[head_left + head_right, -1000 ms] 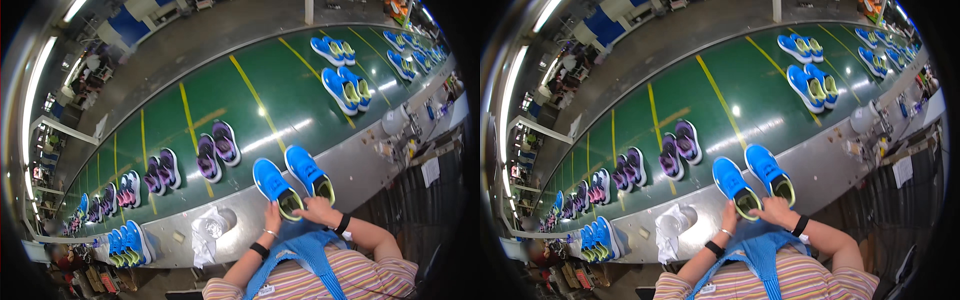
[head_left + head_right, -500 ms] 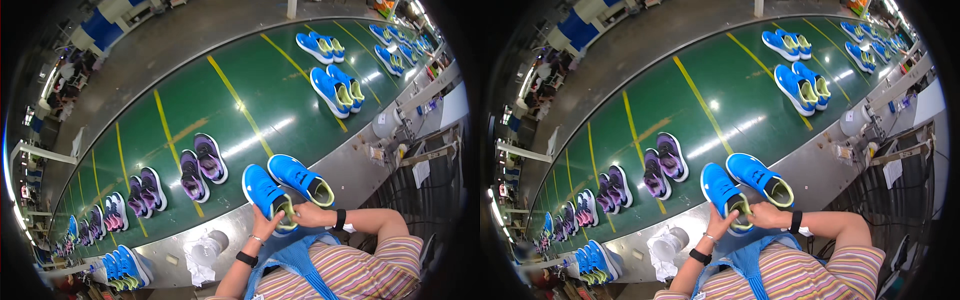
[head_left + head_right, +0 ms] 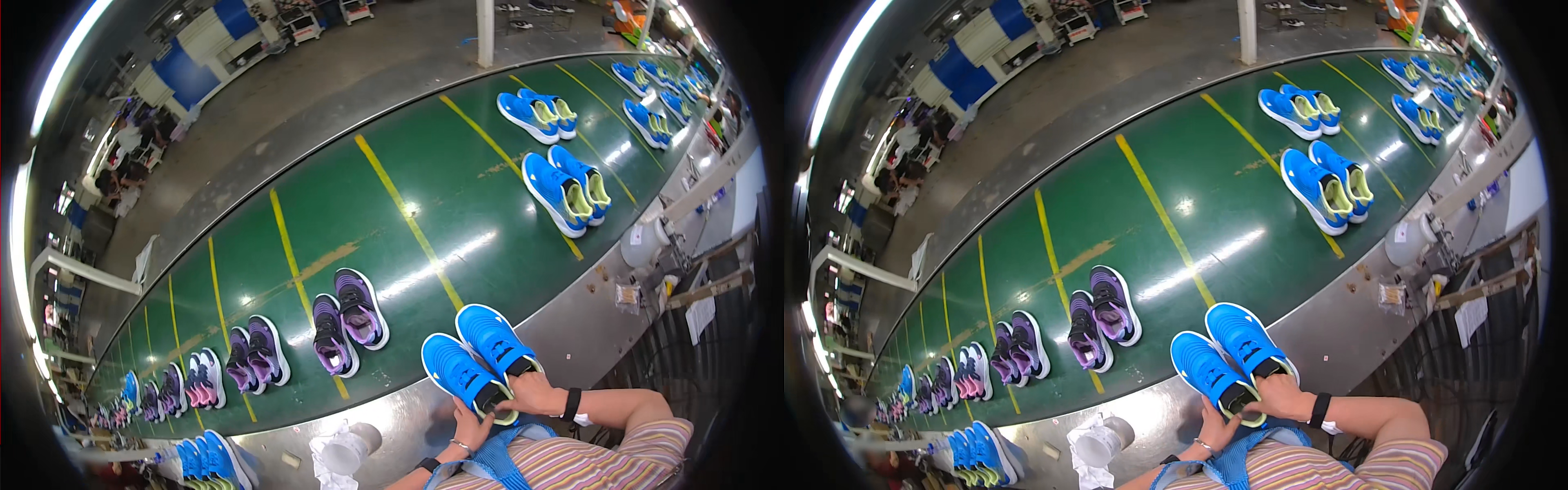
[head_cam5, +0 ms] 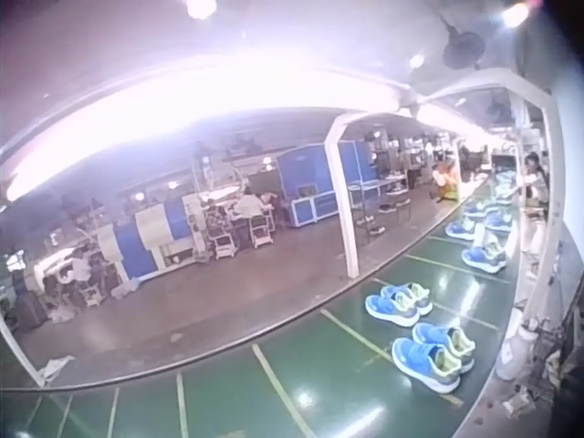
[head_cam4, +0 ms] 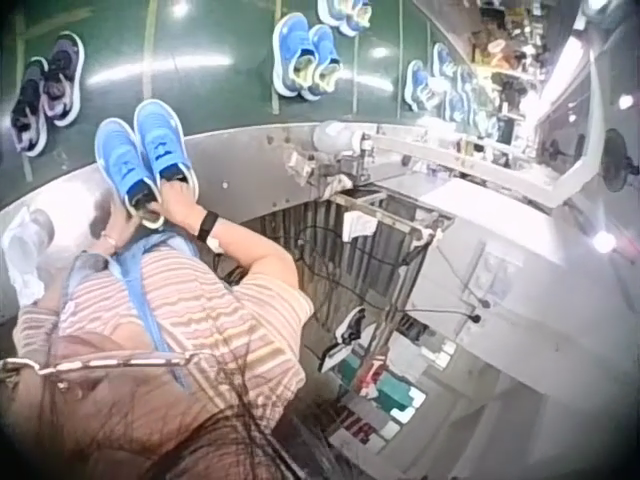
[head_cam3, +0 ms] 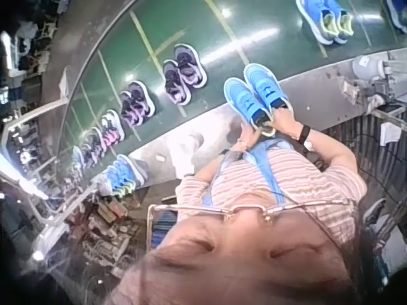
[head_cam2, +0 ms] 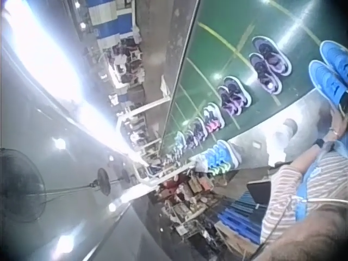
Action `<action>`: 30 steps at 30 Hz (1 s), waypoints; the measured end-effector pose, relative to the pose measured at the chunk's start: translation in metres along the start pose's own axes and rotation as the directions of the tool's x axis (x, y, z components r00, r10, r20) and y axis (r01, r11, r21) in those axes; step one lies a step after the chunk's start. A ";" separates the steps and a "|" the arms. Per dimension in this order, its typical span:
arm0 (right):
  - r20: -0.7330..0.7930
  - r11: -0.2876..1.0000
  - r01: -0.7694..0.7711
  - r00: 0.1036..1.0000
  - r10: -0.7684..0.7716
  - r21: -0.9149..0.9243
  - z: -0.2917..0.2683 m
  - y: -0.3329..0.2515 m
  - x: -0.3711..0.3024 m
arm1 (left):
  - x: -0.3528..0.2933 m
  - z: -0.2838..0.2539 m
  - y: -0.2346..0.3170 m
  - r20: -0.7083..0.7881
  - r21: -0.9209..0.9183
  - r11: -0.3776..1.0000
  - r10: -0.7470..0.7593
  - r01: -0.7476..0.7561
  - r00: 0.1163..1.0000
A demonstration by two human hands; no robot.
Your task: The person picks up shoes from a conveyor belt, wipes the soles with a cloth, and places them back on the belt. This process is repeated for several pairs of shoes in different colors.
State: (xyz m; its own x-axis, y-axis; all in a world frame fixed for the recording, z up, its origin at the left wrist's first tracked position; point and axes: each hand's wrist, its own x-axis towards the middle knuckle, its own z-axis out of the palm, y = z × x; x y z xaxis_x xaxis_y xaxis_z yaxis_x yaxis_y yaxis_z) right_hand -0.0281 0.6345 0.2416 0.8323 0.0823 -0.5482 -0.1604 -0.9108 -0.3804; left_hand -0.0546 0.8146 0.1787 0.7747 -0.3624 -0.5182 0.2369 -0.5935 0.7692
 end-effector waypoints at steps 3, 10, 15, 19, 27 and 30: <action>-0.039 0.998 0.057 0.998 -0.057 -0.010 -0.021 0.016 0.021 | 0.006 -0.016 -0.005 0.129 -0.093 0.996 0.005 0.007 0.992; -0.402 0.941 0.312 0.884 -0.239 0.127 -0.174 -0.002 0.182 | 0.021 -0.140 0.027 -0.394 0.119 0.989 0.129 -0.089 0.910; -0.505 0.973 0.230 0.840 -0.199 -0.002 -0.237 -0.086 0.341 | 0.053 -0.187 0.024 -0.585 0.453 0.873 0.139 0.179 0.799; -0.478 0.995 -0.076 0.878 0.038 -0.060 -0.224 -0.103 0.424 | 0.095 -0.202 0.014 -0.531 0.609 0.712 0.039 0.350 0.846; -0.615 0.833 0.498 0.742 -0.267 0.239 -0.168 -0.062 0.325 | 0.132 -0.210 -0.024 -0.492 0.476 0.851 0.045 0.225 0.870; -0.365 0.737 0.397 0.905 -0.217 0.547 -0.098 -0.020 0.230 | 0.092 -0.190 0.002 -0.403 0.513 0.847 0.093 0.140 0.911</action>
State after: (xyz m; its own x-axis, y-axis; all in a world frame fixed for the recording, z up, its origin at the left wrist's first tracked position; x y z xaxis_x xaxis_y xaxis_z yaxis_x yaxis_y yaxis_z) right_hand 0.2181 0.6325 0.1963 0.9821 0.1241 -0.1418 -0.0780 -0.4172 -0.9055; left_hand 0.1281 0.9165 0.2034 0.9635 -0.0960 -0.2497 0.0083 -0.9223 0.3864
